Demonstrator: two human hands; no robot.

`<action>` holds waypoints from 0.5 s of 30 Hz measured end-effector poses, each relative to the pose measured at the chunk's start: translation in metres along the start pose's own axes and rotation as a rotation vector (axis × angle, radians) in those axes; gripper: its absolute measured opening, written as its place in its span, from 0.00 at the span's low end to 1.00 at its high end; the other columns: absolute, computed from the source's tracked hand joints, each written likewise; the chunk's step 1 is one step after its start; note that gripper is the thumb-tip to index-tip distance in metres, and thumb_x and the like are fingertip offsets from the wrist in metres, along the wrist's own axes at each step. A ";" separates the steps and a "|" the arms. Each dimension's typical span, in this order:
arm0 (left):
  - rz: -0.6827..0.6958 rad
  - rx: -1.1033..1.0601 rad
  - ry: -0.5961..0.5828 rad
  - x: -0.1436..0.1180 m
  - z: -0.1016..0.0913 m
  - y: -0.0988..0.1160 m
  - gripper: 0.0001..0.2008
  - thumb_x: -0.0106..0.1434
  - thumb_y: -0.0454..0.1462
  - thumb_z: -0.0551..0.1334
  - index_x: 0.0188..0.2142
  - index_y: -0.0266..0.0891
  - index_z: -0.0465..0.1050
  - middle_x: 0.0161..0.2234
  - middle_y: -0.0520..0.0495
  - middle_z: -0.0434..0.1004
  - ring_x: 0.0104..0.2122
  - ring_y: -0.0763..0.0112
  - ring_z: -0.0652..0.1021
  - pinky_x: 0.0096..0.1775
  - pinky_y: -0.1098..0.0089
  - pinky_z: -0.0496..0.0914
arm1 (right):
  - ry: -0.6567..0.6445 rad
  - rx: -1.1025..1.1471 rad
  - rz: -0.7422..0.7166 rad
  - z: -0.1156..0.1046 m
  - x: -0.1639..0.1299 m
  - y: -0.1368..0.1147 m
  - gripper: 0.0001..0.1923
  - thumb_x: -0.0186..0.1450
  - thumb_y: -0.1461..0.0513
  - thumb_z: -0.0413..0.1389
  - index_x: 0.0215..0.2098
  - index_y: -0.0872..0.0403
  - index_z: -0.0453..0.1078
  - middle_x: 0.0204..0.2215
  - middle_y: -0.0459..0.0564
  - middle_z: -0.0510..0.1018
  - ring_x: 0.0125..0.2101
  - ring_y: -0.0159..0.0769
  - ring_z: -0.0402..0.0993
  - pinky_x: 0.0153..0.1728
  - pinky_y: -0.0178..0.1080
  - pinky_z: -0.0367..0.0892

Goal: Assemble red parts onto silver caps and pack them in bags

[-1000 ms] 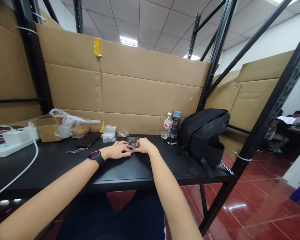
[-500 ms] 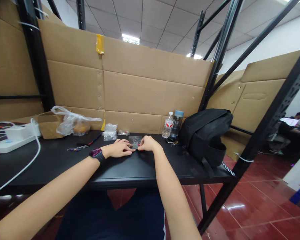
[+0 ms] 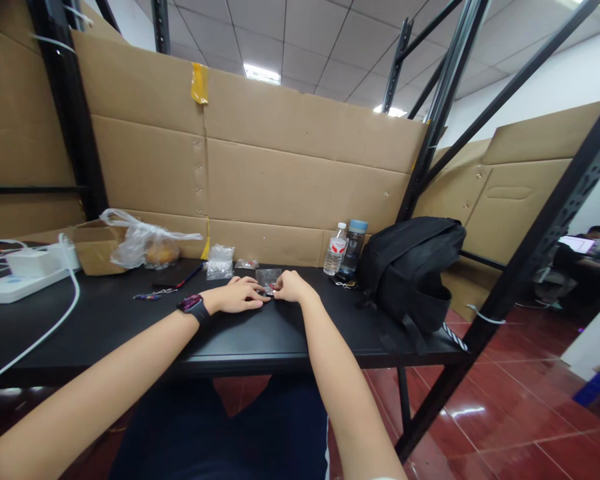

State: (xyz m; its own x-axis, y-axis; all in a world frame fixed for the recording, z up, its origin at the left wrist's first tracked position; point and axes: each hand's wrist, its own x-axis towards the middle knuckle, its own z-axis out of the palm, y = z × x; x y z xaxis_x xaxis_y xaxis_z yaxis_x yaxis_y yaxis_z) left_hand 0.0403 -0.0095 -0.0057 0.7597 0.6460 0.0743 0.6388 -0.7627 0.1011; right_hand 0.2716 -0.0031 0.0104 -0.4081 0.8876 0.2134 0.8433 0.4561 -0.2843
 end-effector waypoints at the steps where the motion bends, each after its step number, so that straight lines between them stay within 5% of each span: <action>1: 0.005 0.002 0.000 0.000 0.000 0.000 0.22 0.72 0.55 0.50 0.59 0.64 0.72 0.66 0.51 0.68 0.66 0.47 0.60 0.61 0.42 0.52 | 0.003 0.003 -0.010 0.000 0.000 0.001 0.07 0.56 0.65 0.67 0.35 0.56 0.82 0.32 0.50 0.85 0.35 0.36 0.80 0.36 0.31 0.67; 15: -0.022 -0.003 0.009 -0.001 -0.003 0.005 0.23 0.71 0.55 0.52 0.61 0.61 0.71 0.70 0.46 0.59 0.67 0.42 0.59 0.62 0.38 0.51 | 0.163 -0.315 0.096 0.008 0.006 -0.019 0.15 0.58 0.52 0.70 0.38 0.48 0.77 0.43 0.49 0.81 0.43 0.40 0.78 0.37 0.34 0.65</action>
State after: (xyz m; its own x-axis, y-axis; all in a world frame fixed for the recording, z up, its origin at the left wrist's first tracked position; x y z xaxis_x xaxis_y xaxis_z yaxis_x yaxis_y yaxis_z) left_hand 0.0421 -0.0141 -0.0025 0.7443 0.6629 0.0811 0.6549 -0.7482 0.1061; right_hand 0.2507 -0.0058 0.0091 -0.2824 0.8919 0.3533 0.9516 0.3070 -0.0142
